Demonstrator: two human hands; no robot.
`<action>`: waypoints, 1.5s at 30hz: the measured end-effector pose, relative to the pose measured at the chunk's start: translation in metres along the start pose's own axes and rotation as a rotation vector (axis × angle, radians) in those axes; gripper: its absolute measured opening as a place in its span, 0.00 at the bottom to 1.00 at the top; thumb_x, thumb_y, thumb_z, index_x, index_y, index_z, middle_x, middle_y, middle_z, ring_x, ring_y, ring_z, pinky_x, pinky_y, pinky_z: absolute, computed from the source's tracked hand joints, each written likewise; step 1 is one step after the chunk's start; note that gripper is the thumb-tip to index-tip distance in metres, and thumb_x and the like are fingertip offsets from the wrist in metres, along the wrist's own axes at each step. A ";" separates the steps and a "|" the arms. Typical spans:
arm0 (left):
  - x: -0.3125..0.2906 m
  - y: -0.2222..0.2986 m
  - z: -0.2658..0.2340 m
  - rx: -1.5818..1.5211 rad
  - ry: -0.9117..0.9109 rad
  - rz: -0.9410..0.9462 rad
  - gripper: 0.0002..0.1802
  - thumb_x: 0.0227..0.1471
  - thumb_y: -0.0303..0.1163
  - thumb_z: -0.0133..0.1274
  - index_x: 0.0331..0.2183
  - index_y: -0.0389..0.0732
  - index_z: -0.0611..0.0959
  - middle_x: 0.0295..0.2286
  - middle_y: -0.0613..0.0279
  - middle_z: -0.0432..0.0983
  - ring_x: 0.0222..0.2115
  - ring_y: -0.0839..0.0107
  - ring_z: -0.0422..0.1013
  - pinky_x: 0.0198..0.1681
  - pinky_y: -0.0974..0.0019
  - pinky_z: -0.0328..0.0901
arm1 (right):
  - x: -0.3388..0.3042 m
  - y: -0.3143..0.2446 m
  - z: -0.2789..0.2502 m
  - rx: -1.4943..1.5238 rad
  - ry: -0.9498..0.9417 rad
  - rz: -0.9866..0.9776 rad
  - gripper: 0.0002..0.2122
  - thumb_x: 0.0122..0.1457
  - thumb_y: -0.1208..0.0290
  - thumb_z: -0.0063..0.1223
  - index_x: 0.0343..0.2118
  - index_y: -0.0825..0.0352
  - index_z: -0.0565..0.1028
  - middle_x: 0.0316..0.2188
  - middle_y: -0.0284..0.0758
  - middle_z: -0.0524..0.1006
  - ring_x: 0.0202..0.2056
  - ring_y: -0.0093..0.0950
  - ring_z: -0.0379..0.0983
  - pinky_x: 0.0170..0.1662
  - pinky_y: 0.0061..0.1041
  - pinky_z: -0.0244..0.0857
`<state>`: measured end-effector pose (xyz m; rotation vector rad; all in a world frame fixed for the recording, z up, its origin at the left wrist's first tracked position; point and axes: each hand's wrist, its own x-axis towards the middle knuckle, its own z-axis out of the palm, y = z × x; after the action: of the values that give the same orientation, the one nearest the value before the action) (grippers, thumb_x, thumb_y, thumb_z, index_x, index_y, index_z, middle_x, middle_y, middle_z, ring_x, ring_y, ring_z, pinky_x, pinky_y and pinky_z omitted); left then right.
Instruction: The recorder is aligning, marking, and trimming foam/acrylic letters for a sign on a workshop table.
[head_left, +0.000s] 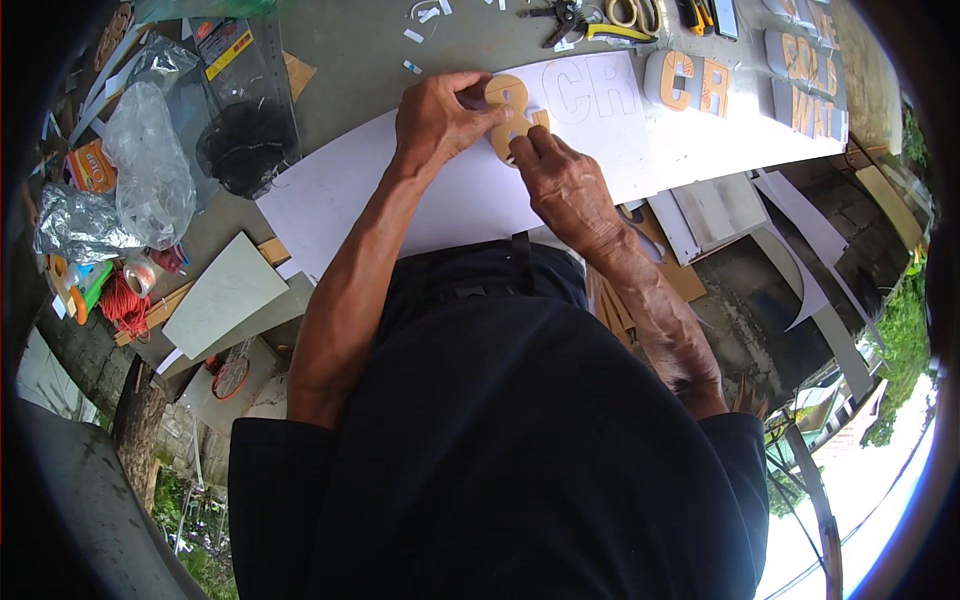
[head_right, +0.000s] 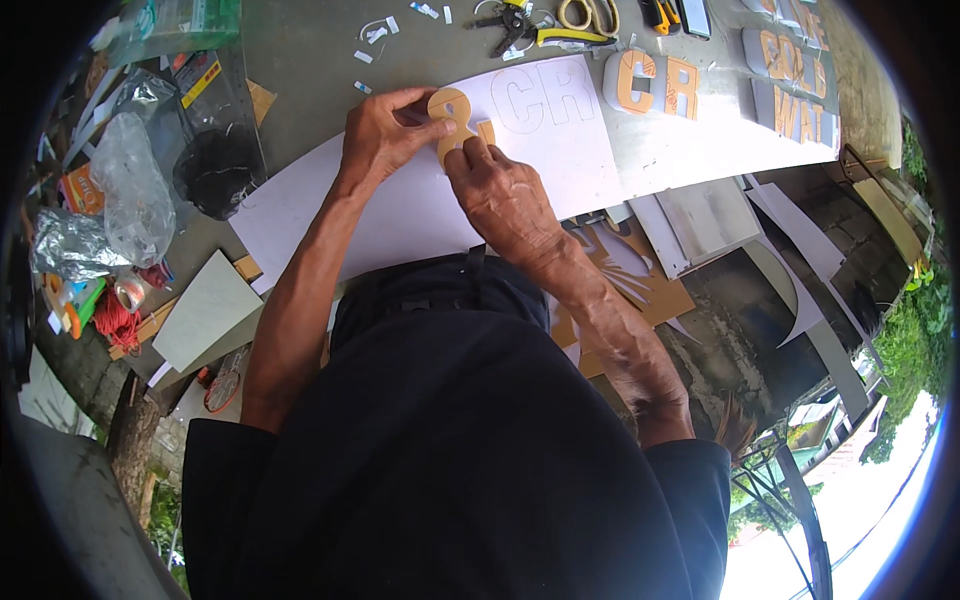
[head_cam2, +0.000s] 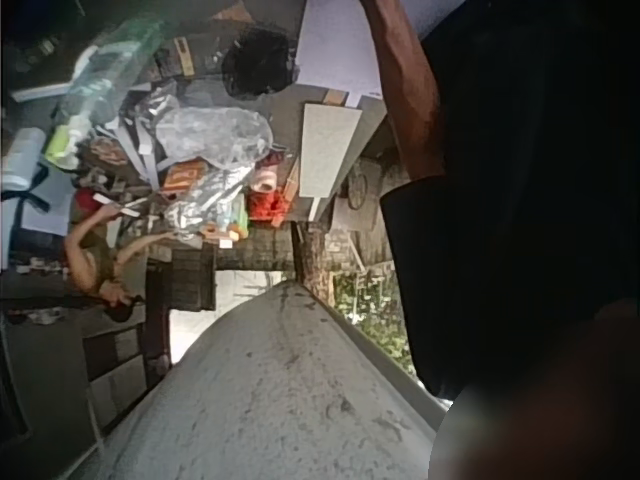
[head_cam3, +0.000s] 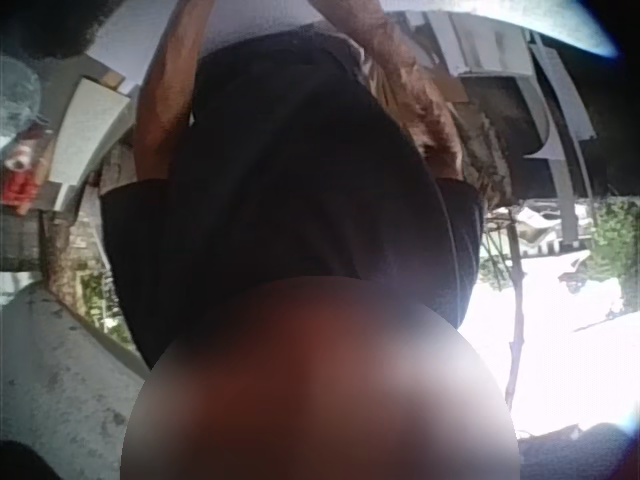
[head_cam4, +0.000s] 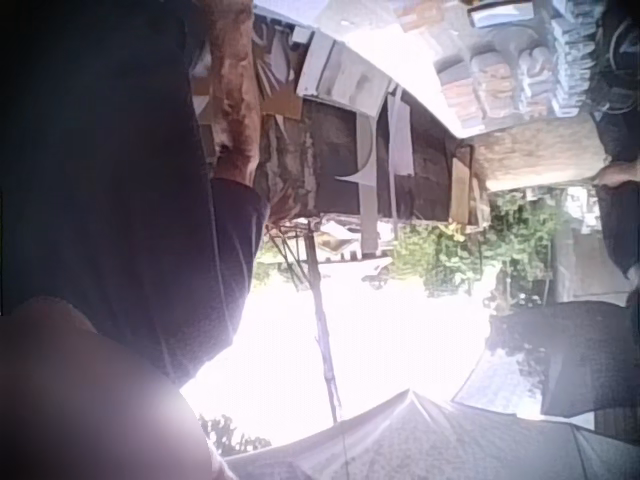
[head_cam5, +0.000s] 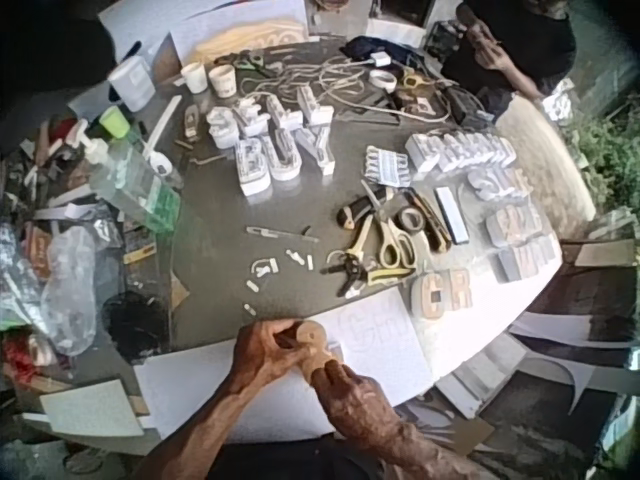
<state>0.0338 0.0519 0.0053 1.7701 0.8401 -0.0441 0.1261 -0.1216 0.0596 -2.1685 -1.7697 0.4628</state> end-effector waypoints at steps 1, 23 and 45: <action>0.006 0.000 0.000 0.027 0.024 0.043 0.25 0.44 0.35 0.70 0.46 0.38 0.87 0.37 0.60 0.86 0.37 0.72 0.82 0.44 0.68 0.74 | 0.003 0.006 0.000 0.033 0.018 0.014 0.07 0.55 0.78 0.57 0.36 0.71 0.71 0.33 0.41 0.73 0.34 0.37 0.79 0.33 0.35 0.77; 0.005 -0.015 0.001 0.070 0.052 0.112 0.28 0.43 0.44 0.72 0.46 0.42 0.88 0.38 0.58 0.86 0.39 0.67 0.82 0.47 0.65 0.75 | -0.030 -0.007 0.011 0.370 0.336 0.270 0.10 0.59 0.80 0.62 0.44 0.68 0.81 0.39 0.41 0.82 0.36 0.37 0.83 0.37 0.31 0.78; 0.005 -0.012 -0.001 0.058 0.033 0.111 0.26 0.43 0.44 0.72 0.45 0.43 0.89 0.36 0.59 0.87 0.39 0.67 0.83 0.47 0.63 0.75 | -0.017 0.014 0.006 0.477 0.174 0.365 0.07 0.63 0.77 0.57 0.41 0.71 0.82 0.33 0.42 0.82 0.29 0.34 0.81 0.35 0.32 0.76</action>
<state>0.0307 0.0568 -0.0061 1.8737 0.7699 0.0343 0.1325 -0.1408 0.0495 -2.0975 -1.0387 0.6768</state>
